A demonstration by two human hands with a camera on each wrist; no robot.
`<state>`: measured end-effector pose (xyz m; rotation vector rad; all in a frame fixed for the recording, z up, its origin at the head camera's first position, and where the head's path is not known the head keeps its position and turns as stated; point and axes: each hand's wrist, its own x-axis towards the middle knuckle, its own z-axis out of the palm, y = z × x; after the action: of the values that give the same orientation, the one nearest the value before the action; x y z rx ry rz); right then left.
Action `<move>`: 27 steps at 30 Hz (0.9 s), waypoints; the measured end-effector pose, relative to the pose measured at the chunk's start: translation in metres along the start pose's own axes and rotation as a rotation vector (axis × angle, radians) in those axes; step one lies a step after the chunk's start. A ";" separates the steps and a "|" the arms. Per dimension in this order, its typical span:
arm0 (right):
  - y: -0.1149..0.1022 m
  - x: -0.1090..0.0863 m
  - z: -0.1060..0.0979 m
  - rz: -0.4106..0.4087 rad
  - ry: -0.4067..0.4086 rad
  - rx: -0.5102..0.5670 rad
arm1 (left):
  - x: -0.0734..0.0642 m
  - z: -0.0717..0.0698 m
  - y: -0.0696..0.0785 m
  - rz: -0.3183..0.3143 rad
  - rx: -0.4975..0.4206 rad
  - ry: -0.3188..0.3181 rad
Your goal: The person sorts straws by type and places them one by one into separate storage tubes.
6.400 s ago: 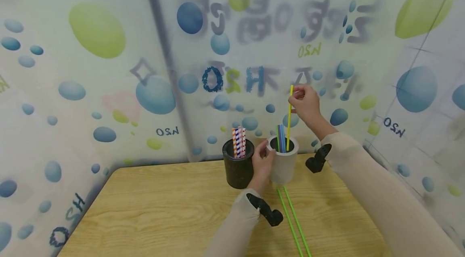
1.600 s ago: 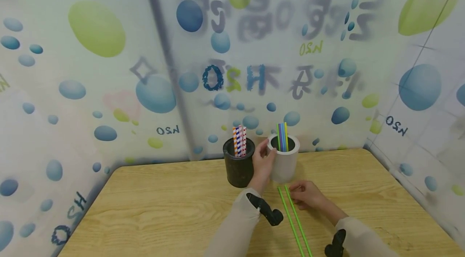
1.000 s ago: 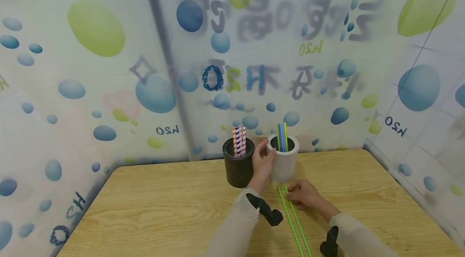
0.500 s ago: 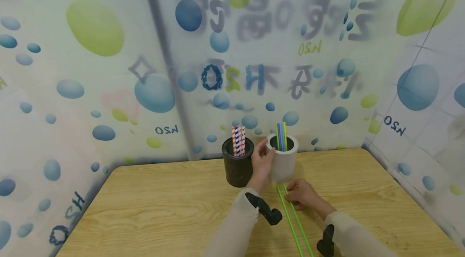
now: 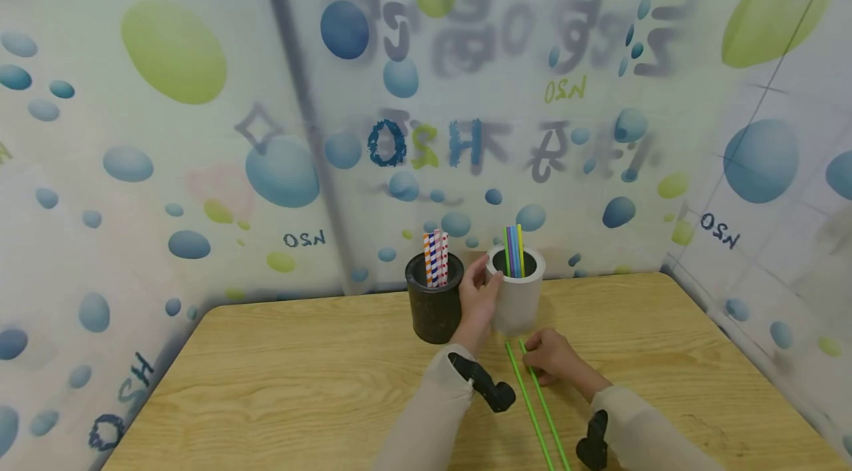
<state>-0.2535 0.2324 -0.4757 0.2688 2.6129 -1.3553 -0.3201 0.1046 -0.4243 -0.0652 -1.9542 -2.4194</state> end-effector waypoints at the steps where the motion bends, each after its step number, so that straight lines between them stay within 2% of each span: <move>1: 0.000 0.000 0.000 -0.003 0.000 0.001 | 0.000 0.000 0.000 0.000 -0.001 0.000; 7: 0.003 0.000 -0.003 0.002 -0.010 0.038 | 0.000 0.000 0.000 0.005 -0.004 -0.003; 16: 0.006 0.002 -0.011 0.056 -0.061 0.166 | 0.000 0.000 0.001 -0.002 -0.006 0.002; 23: 0.006 0.003 -0.017 0.026 -0.091 0.276 | 0.001 -0.001 0.001 0.026 -0.010 0.021; 27: 0.004 0.004 -0.021 0.032 -0.064 0.295 | 0.000 0.000 -0.001 0.035 -0.009 0.016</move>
<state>-0.2577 0.2527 -0.4679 0.3007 2.3423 -1.7076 -0.3206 0.1046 -0.4250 -0.0803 -1.9186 -2.3999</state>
